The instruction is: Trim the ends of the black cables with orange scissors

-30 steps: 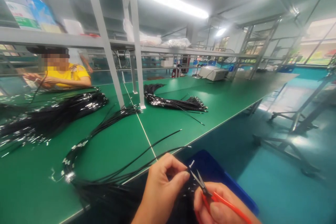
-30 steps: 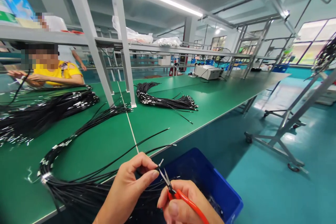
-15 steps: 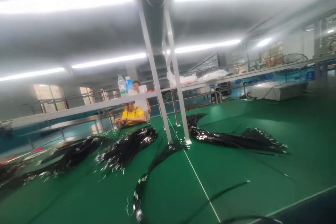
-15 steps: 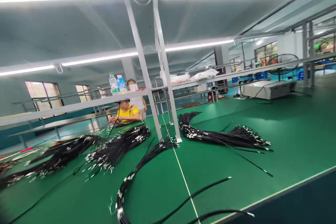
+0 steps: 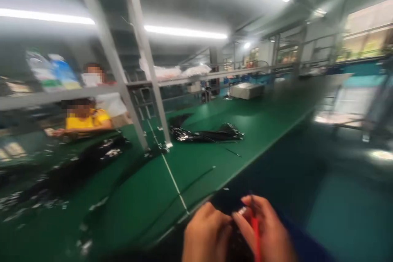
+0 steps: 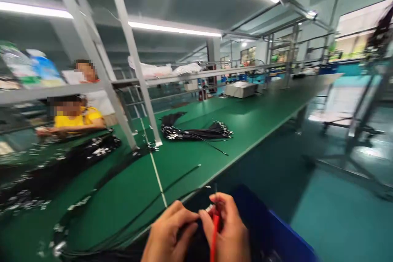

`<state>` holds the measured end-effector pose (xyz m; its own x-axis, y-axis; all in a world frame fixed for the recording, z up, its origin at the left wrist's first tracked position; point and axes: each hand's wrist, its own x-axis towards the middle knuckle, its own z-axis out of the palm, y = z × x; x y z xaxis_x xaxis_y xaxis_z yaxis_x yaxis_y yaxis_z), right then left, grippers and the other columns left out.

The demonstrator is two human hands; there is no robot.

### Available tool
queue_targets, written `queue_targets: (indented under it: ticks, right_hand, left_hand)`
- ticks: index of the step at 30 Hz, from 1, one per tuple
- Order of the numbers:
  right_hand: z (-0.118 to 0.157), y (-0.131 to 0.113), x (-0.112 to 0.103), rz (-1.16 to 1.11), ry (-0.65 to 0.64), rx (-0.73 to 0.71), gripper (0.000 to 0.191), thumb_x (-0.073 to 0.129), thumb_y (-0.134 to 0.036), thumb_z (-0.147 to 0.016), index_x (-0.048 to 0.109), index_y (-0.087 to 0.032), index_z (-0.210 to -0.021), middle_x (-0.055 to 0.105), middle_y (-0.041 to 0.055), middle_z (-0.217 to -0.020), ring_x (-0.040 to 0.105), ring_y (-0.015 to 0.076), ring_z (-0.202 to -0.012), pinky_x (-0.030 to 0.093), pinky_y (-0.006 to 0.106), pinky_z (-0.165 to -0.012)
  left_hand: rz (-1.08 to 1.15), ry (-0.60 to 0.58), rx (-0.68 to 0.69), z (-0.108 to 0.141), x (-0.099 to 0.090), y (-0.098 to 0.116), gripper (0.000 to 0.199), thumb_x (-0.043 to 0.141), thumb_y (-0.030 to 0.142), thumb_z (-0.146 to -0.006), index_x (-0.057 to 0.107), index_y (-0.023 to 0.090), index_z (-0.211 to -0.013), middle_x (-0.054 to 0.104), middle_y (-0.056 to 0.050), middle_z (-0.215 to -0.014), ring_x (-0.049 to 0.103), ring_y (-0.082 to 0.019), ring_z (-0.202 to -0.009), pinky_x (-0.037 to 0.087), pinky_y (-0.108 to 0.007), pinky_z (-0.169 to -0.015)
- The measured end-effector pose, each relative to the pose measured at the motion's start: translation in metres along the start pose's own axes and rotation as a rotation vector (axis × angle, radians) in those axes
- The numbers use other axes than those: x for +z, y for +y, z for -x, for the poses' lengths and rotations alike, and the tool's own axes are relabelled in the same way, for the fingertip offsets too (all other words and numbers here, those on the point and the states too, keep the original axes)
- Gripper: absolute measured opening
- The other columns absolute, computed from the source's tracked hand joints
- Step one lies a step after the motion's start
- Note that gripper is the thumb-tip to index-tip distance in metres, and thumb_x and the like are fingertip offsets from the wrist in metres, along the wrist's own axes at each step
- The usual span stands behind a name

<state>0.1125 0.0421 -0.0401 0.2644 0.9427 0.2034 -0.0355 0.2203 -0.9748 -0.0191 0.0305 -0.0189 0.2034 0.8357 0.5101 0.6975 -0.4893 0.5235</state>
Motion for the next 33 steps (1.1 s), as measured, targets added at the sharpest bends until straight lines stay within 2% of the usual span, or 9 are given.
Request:
queue_targets:
  ticks: [2, 4, 9, 11, 16, 19, 24, 27, 33]
  right_hand:
    - [0.004, -0.003, 0.005, 0.047, 0.064, 0.062, 0.038, 0.076, -0.041, -0.064, 0.052, -0.024, -0.089, 0.063, 0.0013, -0.073, 0.061, 0.0197, -0.066, 0.052, 0.029, -0.059]
    - [0.008, -0.011, 0.007, 0.000, 0.084, 0.114, 0.039, 0.076, -0.040, -0.065, 0.050, -0.024, -0.089, 0.061, -0.0006, -0.069, 0.059, 0.0177, -0.060, 0.050, 0.028, -0.056]
    - [0.015, -0.042, -0.011, -0.174, -0.004, 0.151, 0.038, 0.077, -0.039, -0.064, 0.051, -0.025, -0.088, 0.057, -0.0041, -0.063, 0.051, 0.0128, -0.050, 0.041, 0.024, -0.045]
    - [0.013, -0.046, -0.019, -0.207, -0.142, 0.225, 0.037, 0.078, -0.042, -0.063, 0.052, -0.024, -0.083, 0.058, -0.0036, -0.063, 0.047, 0.0100, -0.048, 0.036, 0.021, -0.043]
    - [0.003, -0.029, -0.026, -0.362, -0.742, 0.503, 0.049, 0.074, -0.058, -0.060, 0.054, -0.017, -0.077, 0.056, -0.0022, -0.055, 0.039, 0.0053, -0.041, 0.028, 0.019, -0.042]
    - [0.001, -0.019, -0.026, -0.373, -0.876, 0.549, 0.051, 0.073, -0.058, -0.059, 0.061, -0.013, -0.080, 0.058, 0.0007, -0.058, 0.044, 0.0072, -0.045, 0.029, 0.020, -0.044]
    - [0.005, -0.022, -0.025, -0.381, -0.851, 0.583, 0.044, 0.072, -0.050, -0.065, 0.062, -0.012, -0.086, 0.055, -0.0013, -0.058, 0.042, 0.0061, -0.047, 0.030, 0.019, -0.046]
    - [0.006, -0.028, -0.022, -0.391, -0.815, 0.550, 0.042, 0.071, -0.051, -0.066, 0.060, -0.013, -0.080, 0.052, -0.0031, -0.056, 0.039, 0.0056, -0.045, 0.028, 0.019, -0.045]
    - [0.001, -0.041, -0.016, -0.194, -0.785, 0.579, 0.046, 0.068, -0.060, -0.062, 0.056, -0.018, -0.076, 0.046, -0.0071, -0.047, 0.037, 0.0064, -0.038, 0.026, 0.019, -0.038]
  left_hand:
    - [-0.151, 0.100, 0.012, 0.006, 0.005, 0.001, 0.023, 0.049, 0.014, -0.087, 0.069, 0.022, -0.079, 0.062, -0.003, -0.070, 0.059, -0.017, -0.063, 0.045, -0.026, -0.056]
    - [-0.225, 0.152, 0.051, 0.009, 0.007, 0.002, 0.022, 0.048, 0.015, -0.088, 0.068, 0.022, -0.080, 0.061, -0.002, -0.069, 0.058, -0.018, -0.063, 0.046, -0.027, -0.059]
    - [-0.029, 0.098, -0.094, 0.002, -0.005, 0.002, 0.018, 0.051, 0.015, -0.086, 0.067, 0.021, -0.082, 0.060, -0.001, -0.072, 0.061, -0.016, -0.066, 0.049, -0.024, -0.060]
    - [0.073, 0.051, -0.153, -0.003, -0.012, 0.002, 0.018, 0.052, 0.015, -0.085, 0.068, 0.022, -0.081, 0.060, 0.000, -0.072, 0.061, -0.015, -0.065, 0.049, -0.024, -0.059]
    - [0.225, 0.024, -0.218, -0.010, -0.024, 0.001, 0.016, 0.056, 0.017, -0.081, 0.071, 0.022, -0.080, 0.060, 0.001, -0.070, 0.060, -0.015, -0.065, 0.048, -0.024, -0.060]
    - [0.274, 0.015, -0.242, -0.009, -0.029, 0.002, 0.015, 0.057, 0.018, -0.080, 0.072, 0.022, -0.077, 0.060, 0.000, -0.068, 0.058, -0.016, -0.064, 0.047, -0.024, -0.059]
    - [0.290, 0.022, -0.212, -0.006, -0.034, 0.005, 0.014, 0.059, 0.018, -0.079, 0.071, 0.022, -0.075, 0.060, 0.000, -0.066, 0.058, -0.015, -0.062, 0.046, -0.024, -0.059]
    - [0.279, 0.029, -0.186, -0.003, -0.033, 0.007, 0.015, 0.058, 0.016, -0.079, 0.071, 0.022, -0.077, 0.060, 0.001, -0.068, 0.059, -0.015, -0.063, 0.046, -0.023, -0.059]
    - [0.272, 0.076, -0.194, 0.000, -0.026, 0.007, 0.016, 0.056, 0.015, -0.081, 0.070, 0.022, -0.080, 0.059, 0.001, -0.070, 0.059, -0.014, -0.065, 0.045, -0.023, -0.061]
